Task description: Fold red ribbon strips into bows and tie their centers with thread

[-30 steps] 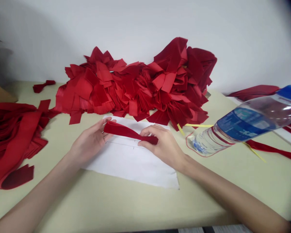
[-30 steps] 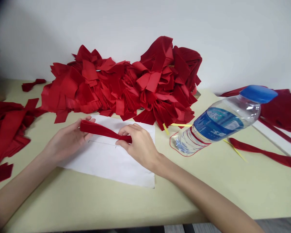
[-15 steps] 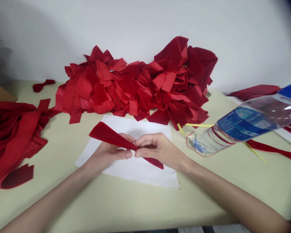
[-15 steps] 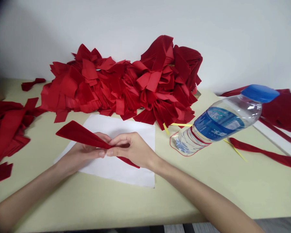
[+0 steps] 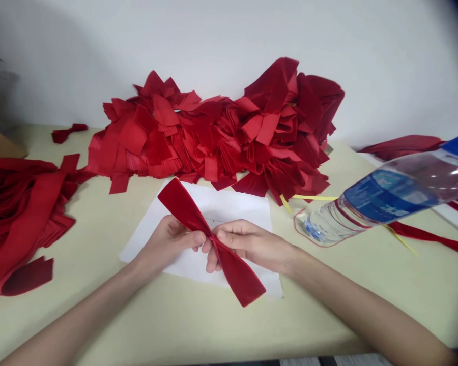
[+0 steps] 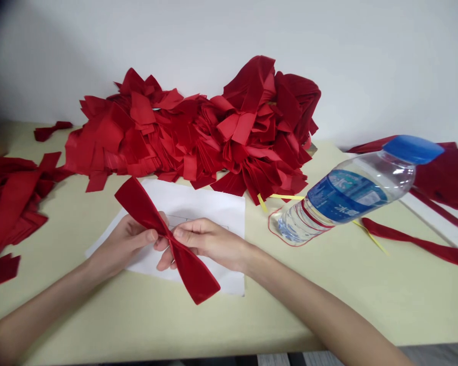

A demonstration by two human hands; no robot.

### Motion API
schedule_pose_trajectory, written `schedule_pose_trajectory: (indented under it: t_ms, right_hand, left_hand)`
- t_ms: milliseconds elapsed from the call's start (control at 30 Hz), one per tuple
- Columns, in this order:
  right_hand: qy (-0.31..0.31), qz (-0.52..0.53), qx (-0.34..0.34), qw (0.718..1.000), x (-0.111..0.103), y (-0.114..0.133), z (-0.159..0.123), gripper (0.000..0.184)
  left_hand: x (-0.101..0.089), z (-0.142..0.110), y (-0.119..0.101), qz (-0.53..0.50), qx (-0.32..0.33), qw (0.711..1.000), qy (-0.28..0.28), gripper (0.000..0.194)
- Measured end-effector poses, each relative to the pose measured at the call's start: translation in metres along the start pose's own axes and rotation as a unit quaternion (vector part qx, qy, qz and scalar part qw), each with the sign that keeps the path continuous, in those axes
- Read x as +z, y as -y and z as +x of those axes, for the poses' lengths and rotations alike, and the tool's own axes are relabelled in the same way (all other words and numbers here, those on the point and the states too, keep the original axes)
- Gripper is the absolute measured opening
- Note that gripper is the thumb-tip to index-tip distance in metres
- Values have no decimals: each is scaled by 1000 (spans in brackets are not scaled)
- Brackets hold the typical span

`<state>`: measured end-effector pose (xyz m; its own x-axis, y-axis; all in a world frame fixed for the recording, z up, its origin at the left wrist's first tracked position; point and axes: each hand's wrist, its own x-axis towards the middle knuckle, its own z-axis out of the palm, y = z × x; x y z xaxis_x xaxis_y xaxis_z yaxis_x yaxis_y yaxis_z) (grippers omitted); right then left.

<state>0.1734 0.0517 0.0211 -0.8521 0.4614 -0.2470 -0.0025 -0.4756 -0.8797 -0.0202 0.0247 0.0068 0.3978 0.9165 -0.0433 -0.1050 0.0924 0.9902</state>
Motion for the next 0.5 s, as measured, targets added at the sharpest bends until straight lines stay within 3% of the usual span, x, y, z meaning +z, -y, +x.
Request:
schedule_pose_trajectory:
  t_ms: [233,333,433,500]
  right_hand:
    - [10,-21,-5,1000,0,0,-1,32]
    - [-26,-50,-16,998,5,4,-2,25]
    - [-93,-141,-20,985,15,15,-15,21]
    - [-121,-250,-20,960,20,22,-40,24]
  left_hand:
    - [3,0,-4,9,-8,1000,-13,12]
    - [2,0,-2,18,-2,1000,-24,6]
    - [1,0,1,47,-8,998,-32,5]
    - [0,-1,1,70,-22,996,-46,5]
